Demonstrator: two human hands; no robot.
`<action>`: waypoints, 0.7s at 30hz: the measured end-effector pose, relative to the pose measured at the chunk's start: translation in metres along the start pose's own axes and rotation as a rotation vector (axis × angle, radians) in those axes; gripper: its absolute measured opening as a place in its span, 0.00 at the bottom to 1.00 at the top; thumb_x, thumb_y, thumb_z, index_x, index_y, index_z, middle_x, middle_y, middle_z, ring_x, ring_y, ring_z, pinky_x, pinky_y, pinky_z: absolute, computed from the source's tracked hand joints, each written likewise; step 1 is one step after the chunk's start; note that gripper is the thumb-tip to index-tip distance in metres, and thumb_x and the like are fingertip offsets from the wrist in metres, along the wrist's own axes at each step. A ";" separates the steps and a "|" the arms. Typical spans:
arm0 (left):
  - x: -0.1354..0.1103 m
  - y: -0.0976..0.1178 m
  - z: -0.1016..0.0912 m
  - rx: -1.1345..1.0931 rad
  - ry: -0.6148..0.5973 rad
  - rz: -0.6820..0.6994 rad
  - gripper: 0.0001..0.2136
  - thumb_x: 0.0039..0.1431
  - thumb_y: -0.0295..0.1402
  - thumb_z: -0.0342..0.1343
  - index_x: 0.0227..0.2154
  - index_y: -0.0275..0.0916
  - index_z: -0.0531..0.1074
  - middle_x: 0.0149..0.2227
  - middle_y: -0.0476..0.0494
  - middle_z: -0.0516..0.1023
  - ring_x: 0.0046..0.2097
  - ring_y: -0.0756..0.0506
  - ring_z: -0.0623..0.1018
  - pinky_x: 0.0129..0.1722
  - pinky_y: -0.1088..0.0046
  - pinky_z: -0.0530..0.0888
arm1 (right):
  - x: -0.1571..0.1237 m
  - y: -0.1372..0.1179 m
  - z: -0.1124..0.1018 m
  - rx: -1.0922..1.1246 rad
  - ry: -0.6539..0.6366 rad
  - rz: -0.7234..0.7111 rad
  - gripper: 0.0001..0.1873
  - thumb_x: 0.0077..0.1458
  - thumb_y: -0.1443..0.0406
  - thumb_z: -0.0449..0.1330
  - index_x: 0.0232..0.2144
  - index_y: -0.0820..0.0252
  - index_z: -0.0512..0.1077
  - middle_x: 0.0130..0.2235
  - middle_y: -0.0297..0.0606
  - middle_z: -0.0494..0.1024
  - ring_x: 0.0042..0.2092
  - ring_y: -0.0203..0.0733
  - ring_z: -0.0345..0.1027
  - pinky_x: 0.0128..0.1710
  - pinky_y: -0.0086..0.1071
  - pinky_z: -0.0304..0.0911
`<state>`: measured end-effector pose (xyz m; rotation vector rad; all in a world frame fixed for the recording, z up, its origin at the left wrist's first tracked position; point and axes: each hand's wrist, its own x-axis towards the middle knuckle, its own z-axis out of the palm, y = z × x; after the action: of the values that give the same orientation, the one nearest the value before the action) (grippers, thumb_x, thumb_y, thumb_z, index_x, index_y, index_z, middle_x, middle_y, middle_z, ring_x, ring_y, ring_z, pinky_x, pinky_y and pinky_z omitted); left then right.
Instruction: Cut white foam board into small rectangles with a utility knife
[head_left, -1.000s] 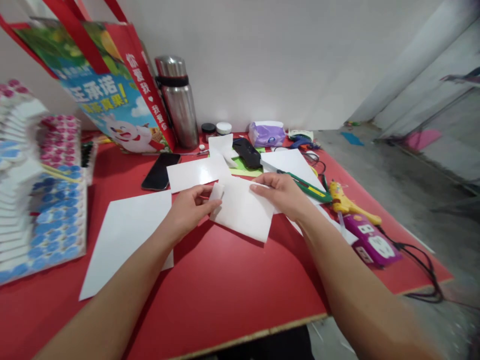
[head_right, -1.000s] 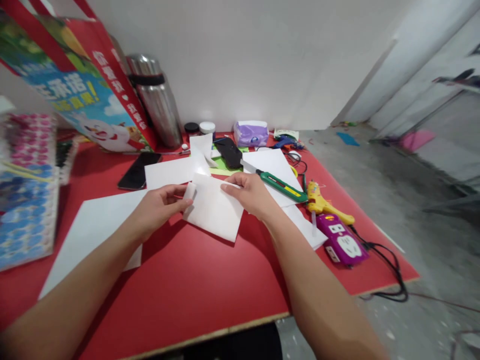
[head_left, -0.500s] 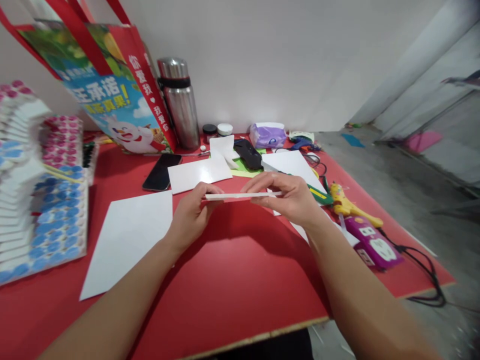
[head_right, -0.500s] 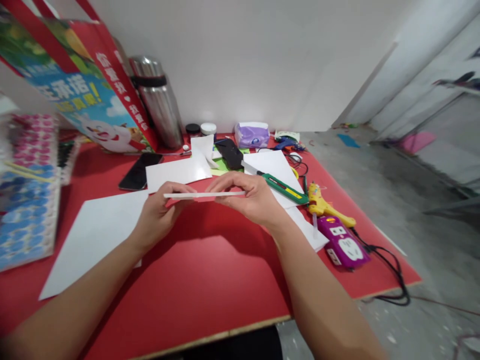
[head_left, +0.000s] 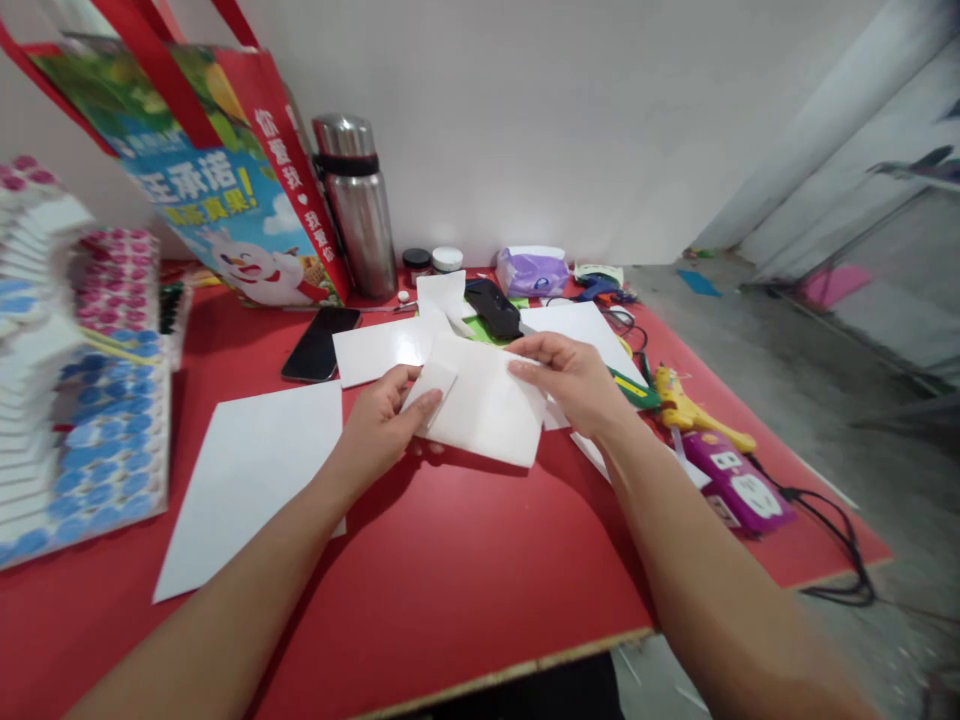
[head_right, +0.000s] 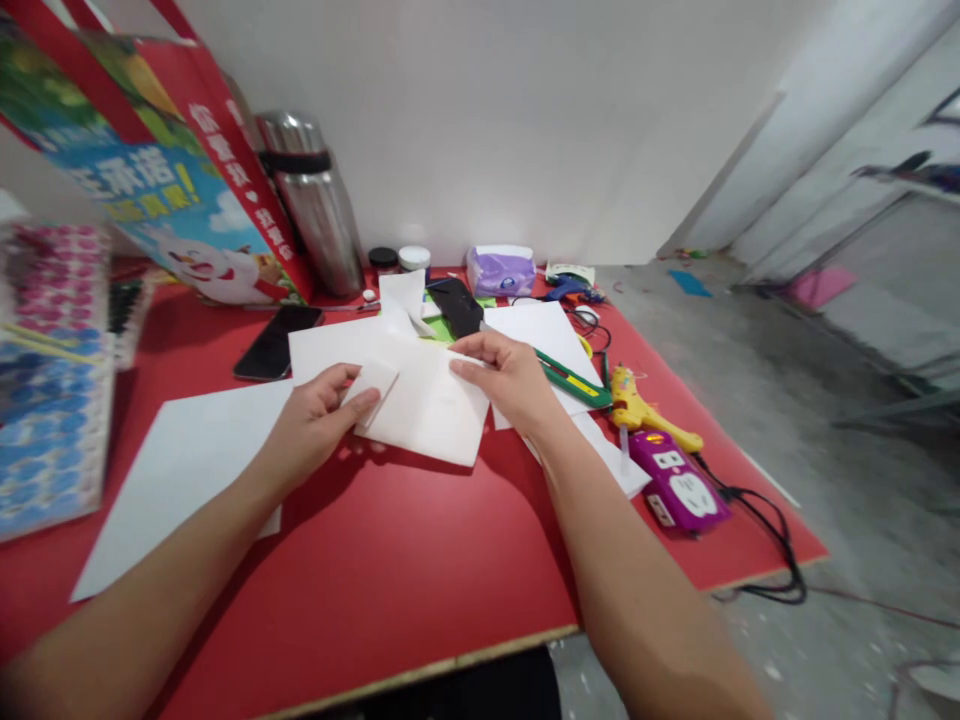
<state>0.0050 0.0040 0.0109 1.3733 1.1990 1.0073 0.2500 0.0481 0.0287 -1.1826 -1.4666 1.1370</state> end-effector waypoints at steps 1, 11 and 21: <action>0.001 -0.001 -0.002 0.018 0.046 -0.008 0.17 0.63 0.47 0.58 0.47 0.40 0.69 0.29 0.49 0.79 0.22 0.49 0.75 0.19 0.76 0.67 | 0.001 0.004 0.001 0.006 -0.024 0.046 0.16 0.46 0.57 0.73 0.37 0.59 0.80 0.34 0.37 0.83 0.33 0.40 0.74 0.32 0.33 0.69; 0.014 -0.010 -0.024 -0.055 0.277 0.017 0.11 0.65 0.43 0.56 0.32 0.41 0.68 0.26 0.51 0.77 0.18 0.54 0.64 0.21 0.76 0.62 | -0.001 0.009 0.008 -0.144 -0.205 0.104 0.11 0.53 0.59 0.66 0.36 0.58 0.82 0.32 0.35 0.82 0.32 0.38 0.73 0.30 0.30 0.65; 0.016 -0.017 -0.021 0.457 0.049 0.108 0.10 0.64 0.40 0.53 0.30 0.41 0.71 0.31 0.49 0.74 0.34 0.45 0.73 0.35 0.70 0.67 | 0.004 0.026 0.027 -0.412 -0.168 -0.240 0.12 0.59 0.64 0.61 0.43 0.59 0.81 0.46 0.43 0.84 0.48 0.46 0.76 0.53 0.42 0.68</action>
<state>-0.0160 0.0227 -0.0031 1.7910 1.4650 0.8752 0.2270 0.0517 -0.0014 -1.1610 -1.9810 0.8057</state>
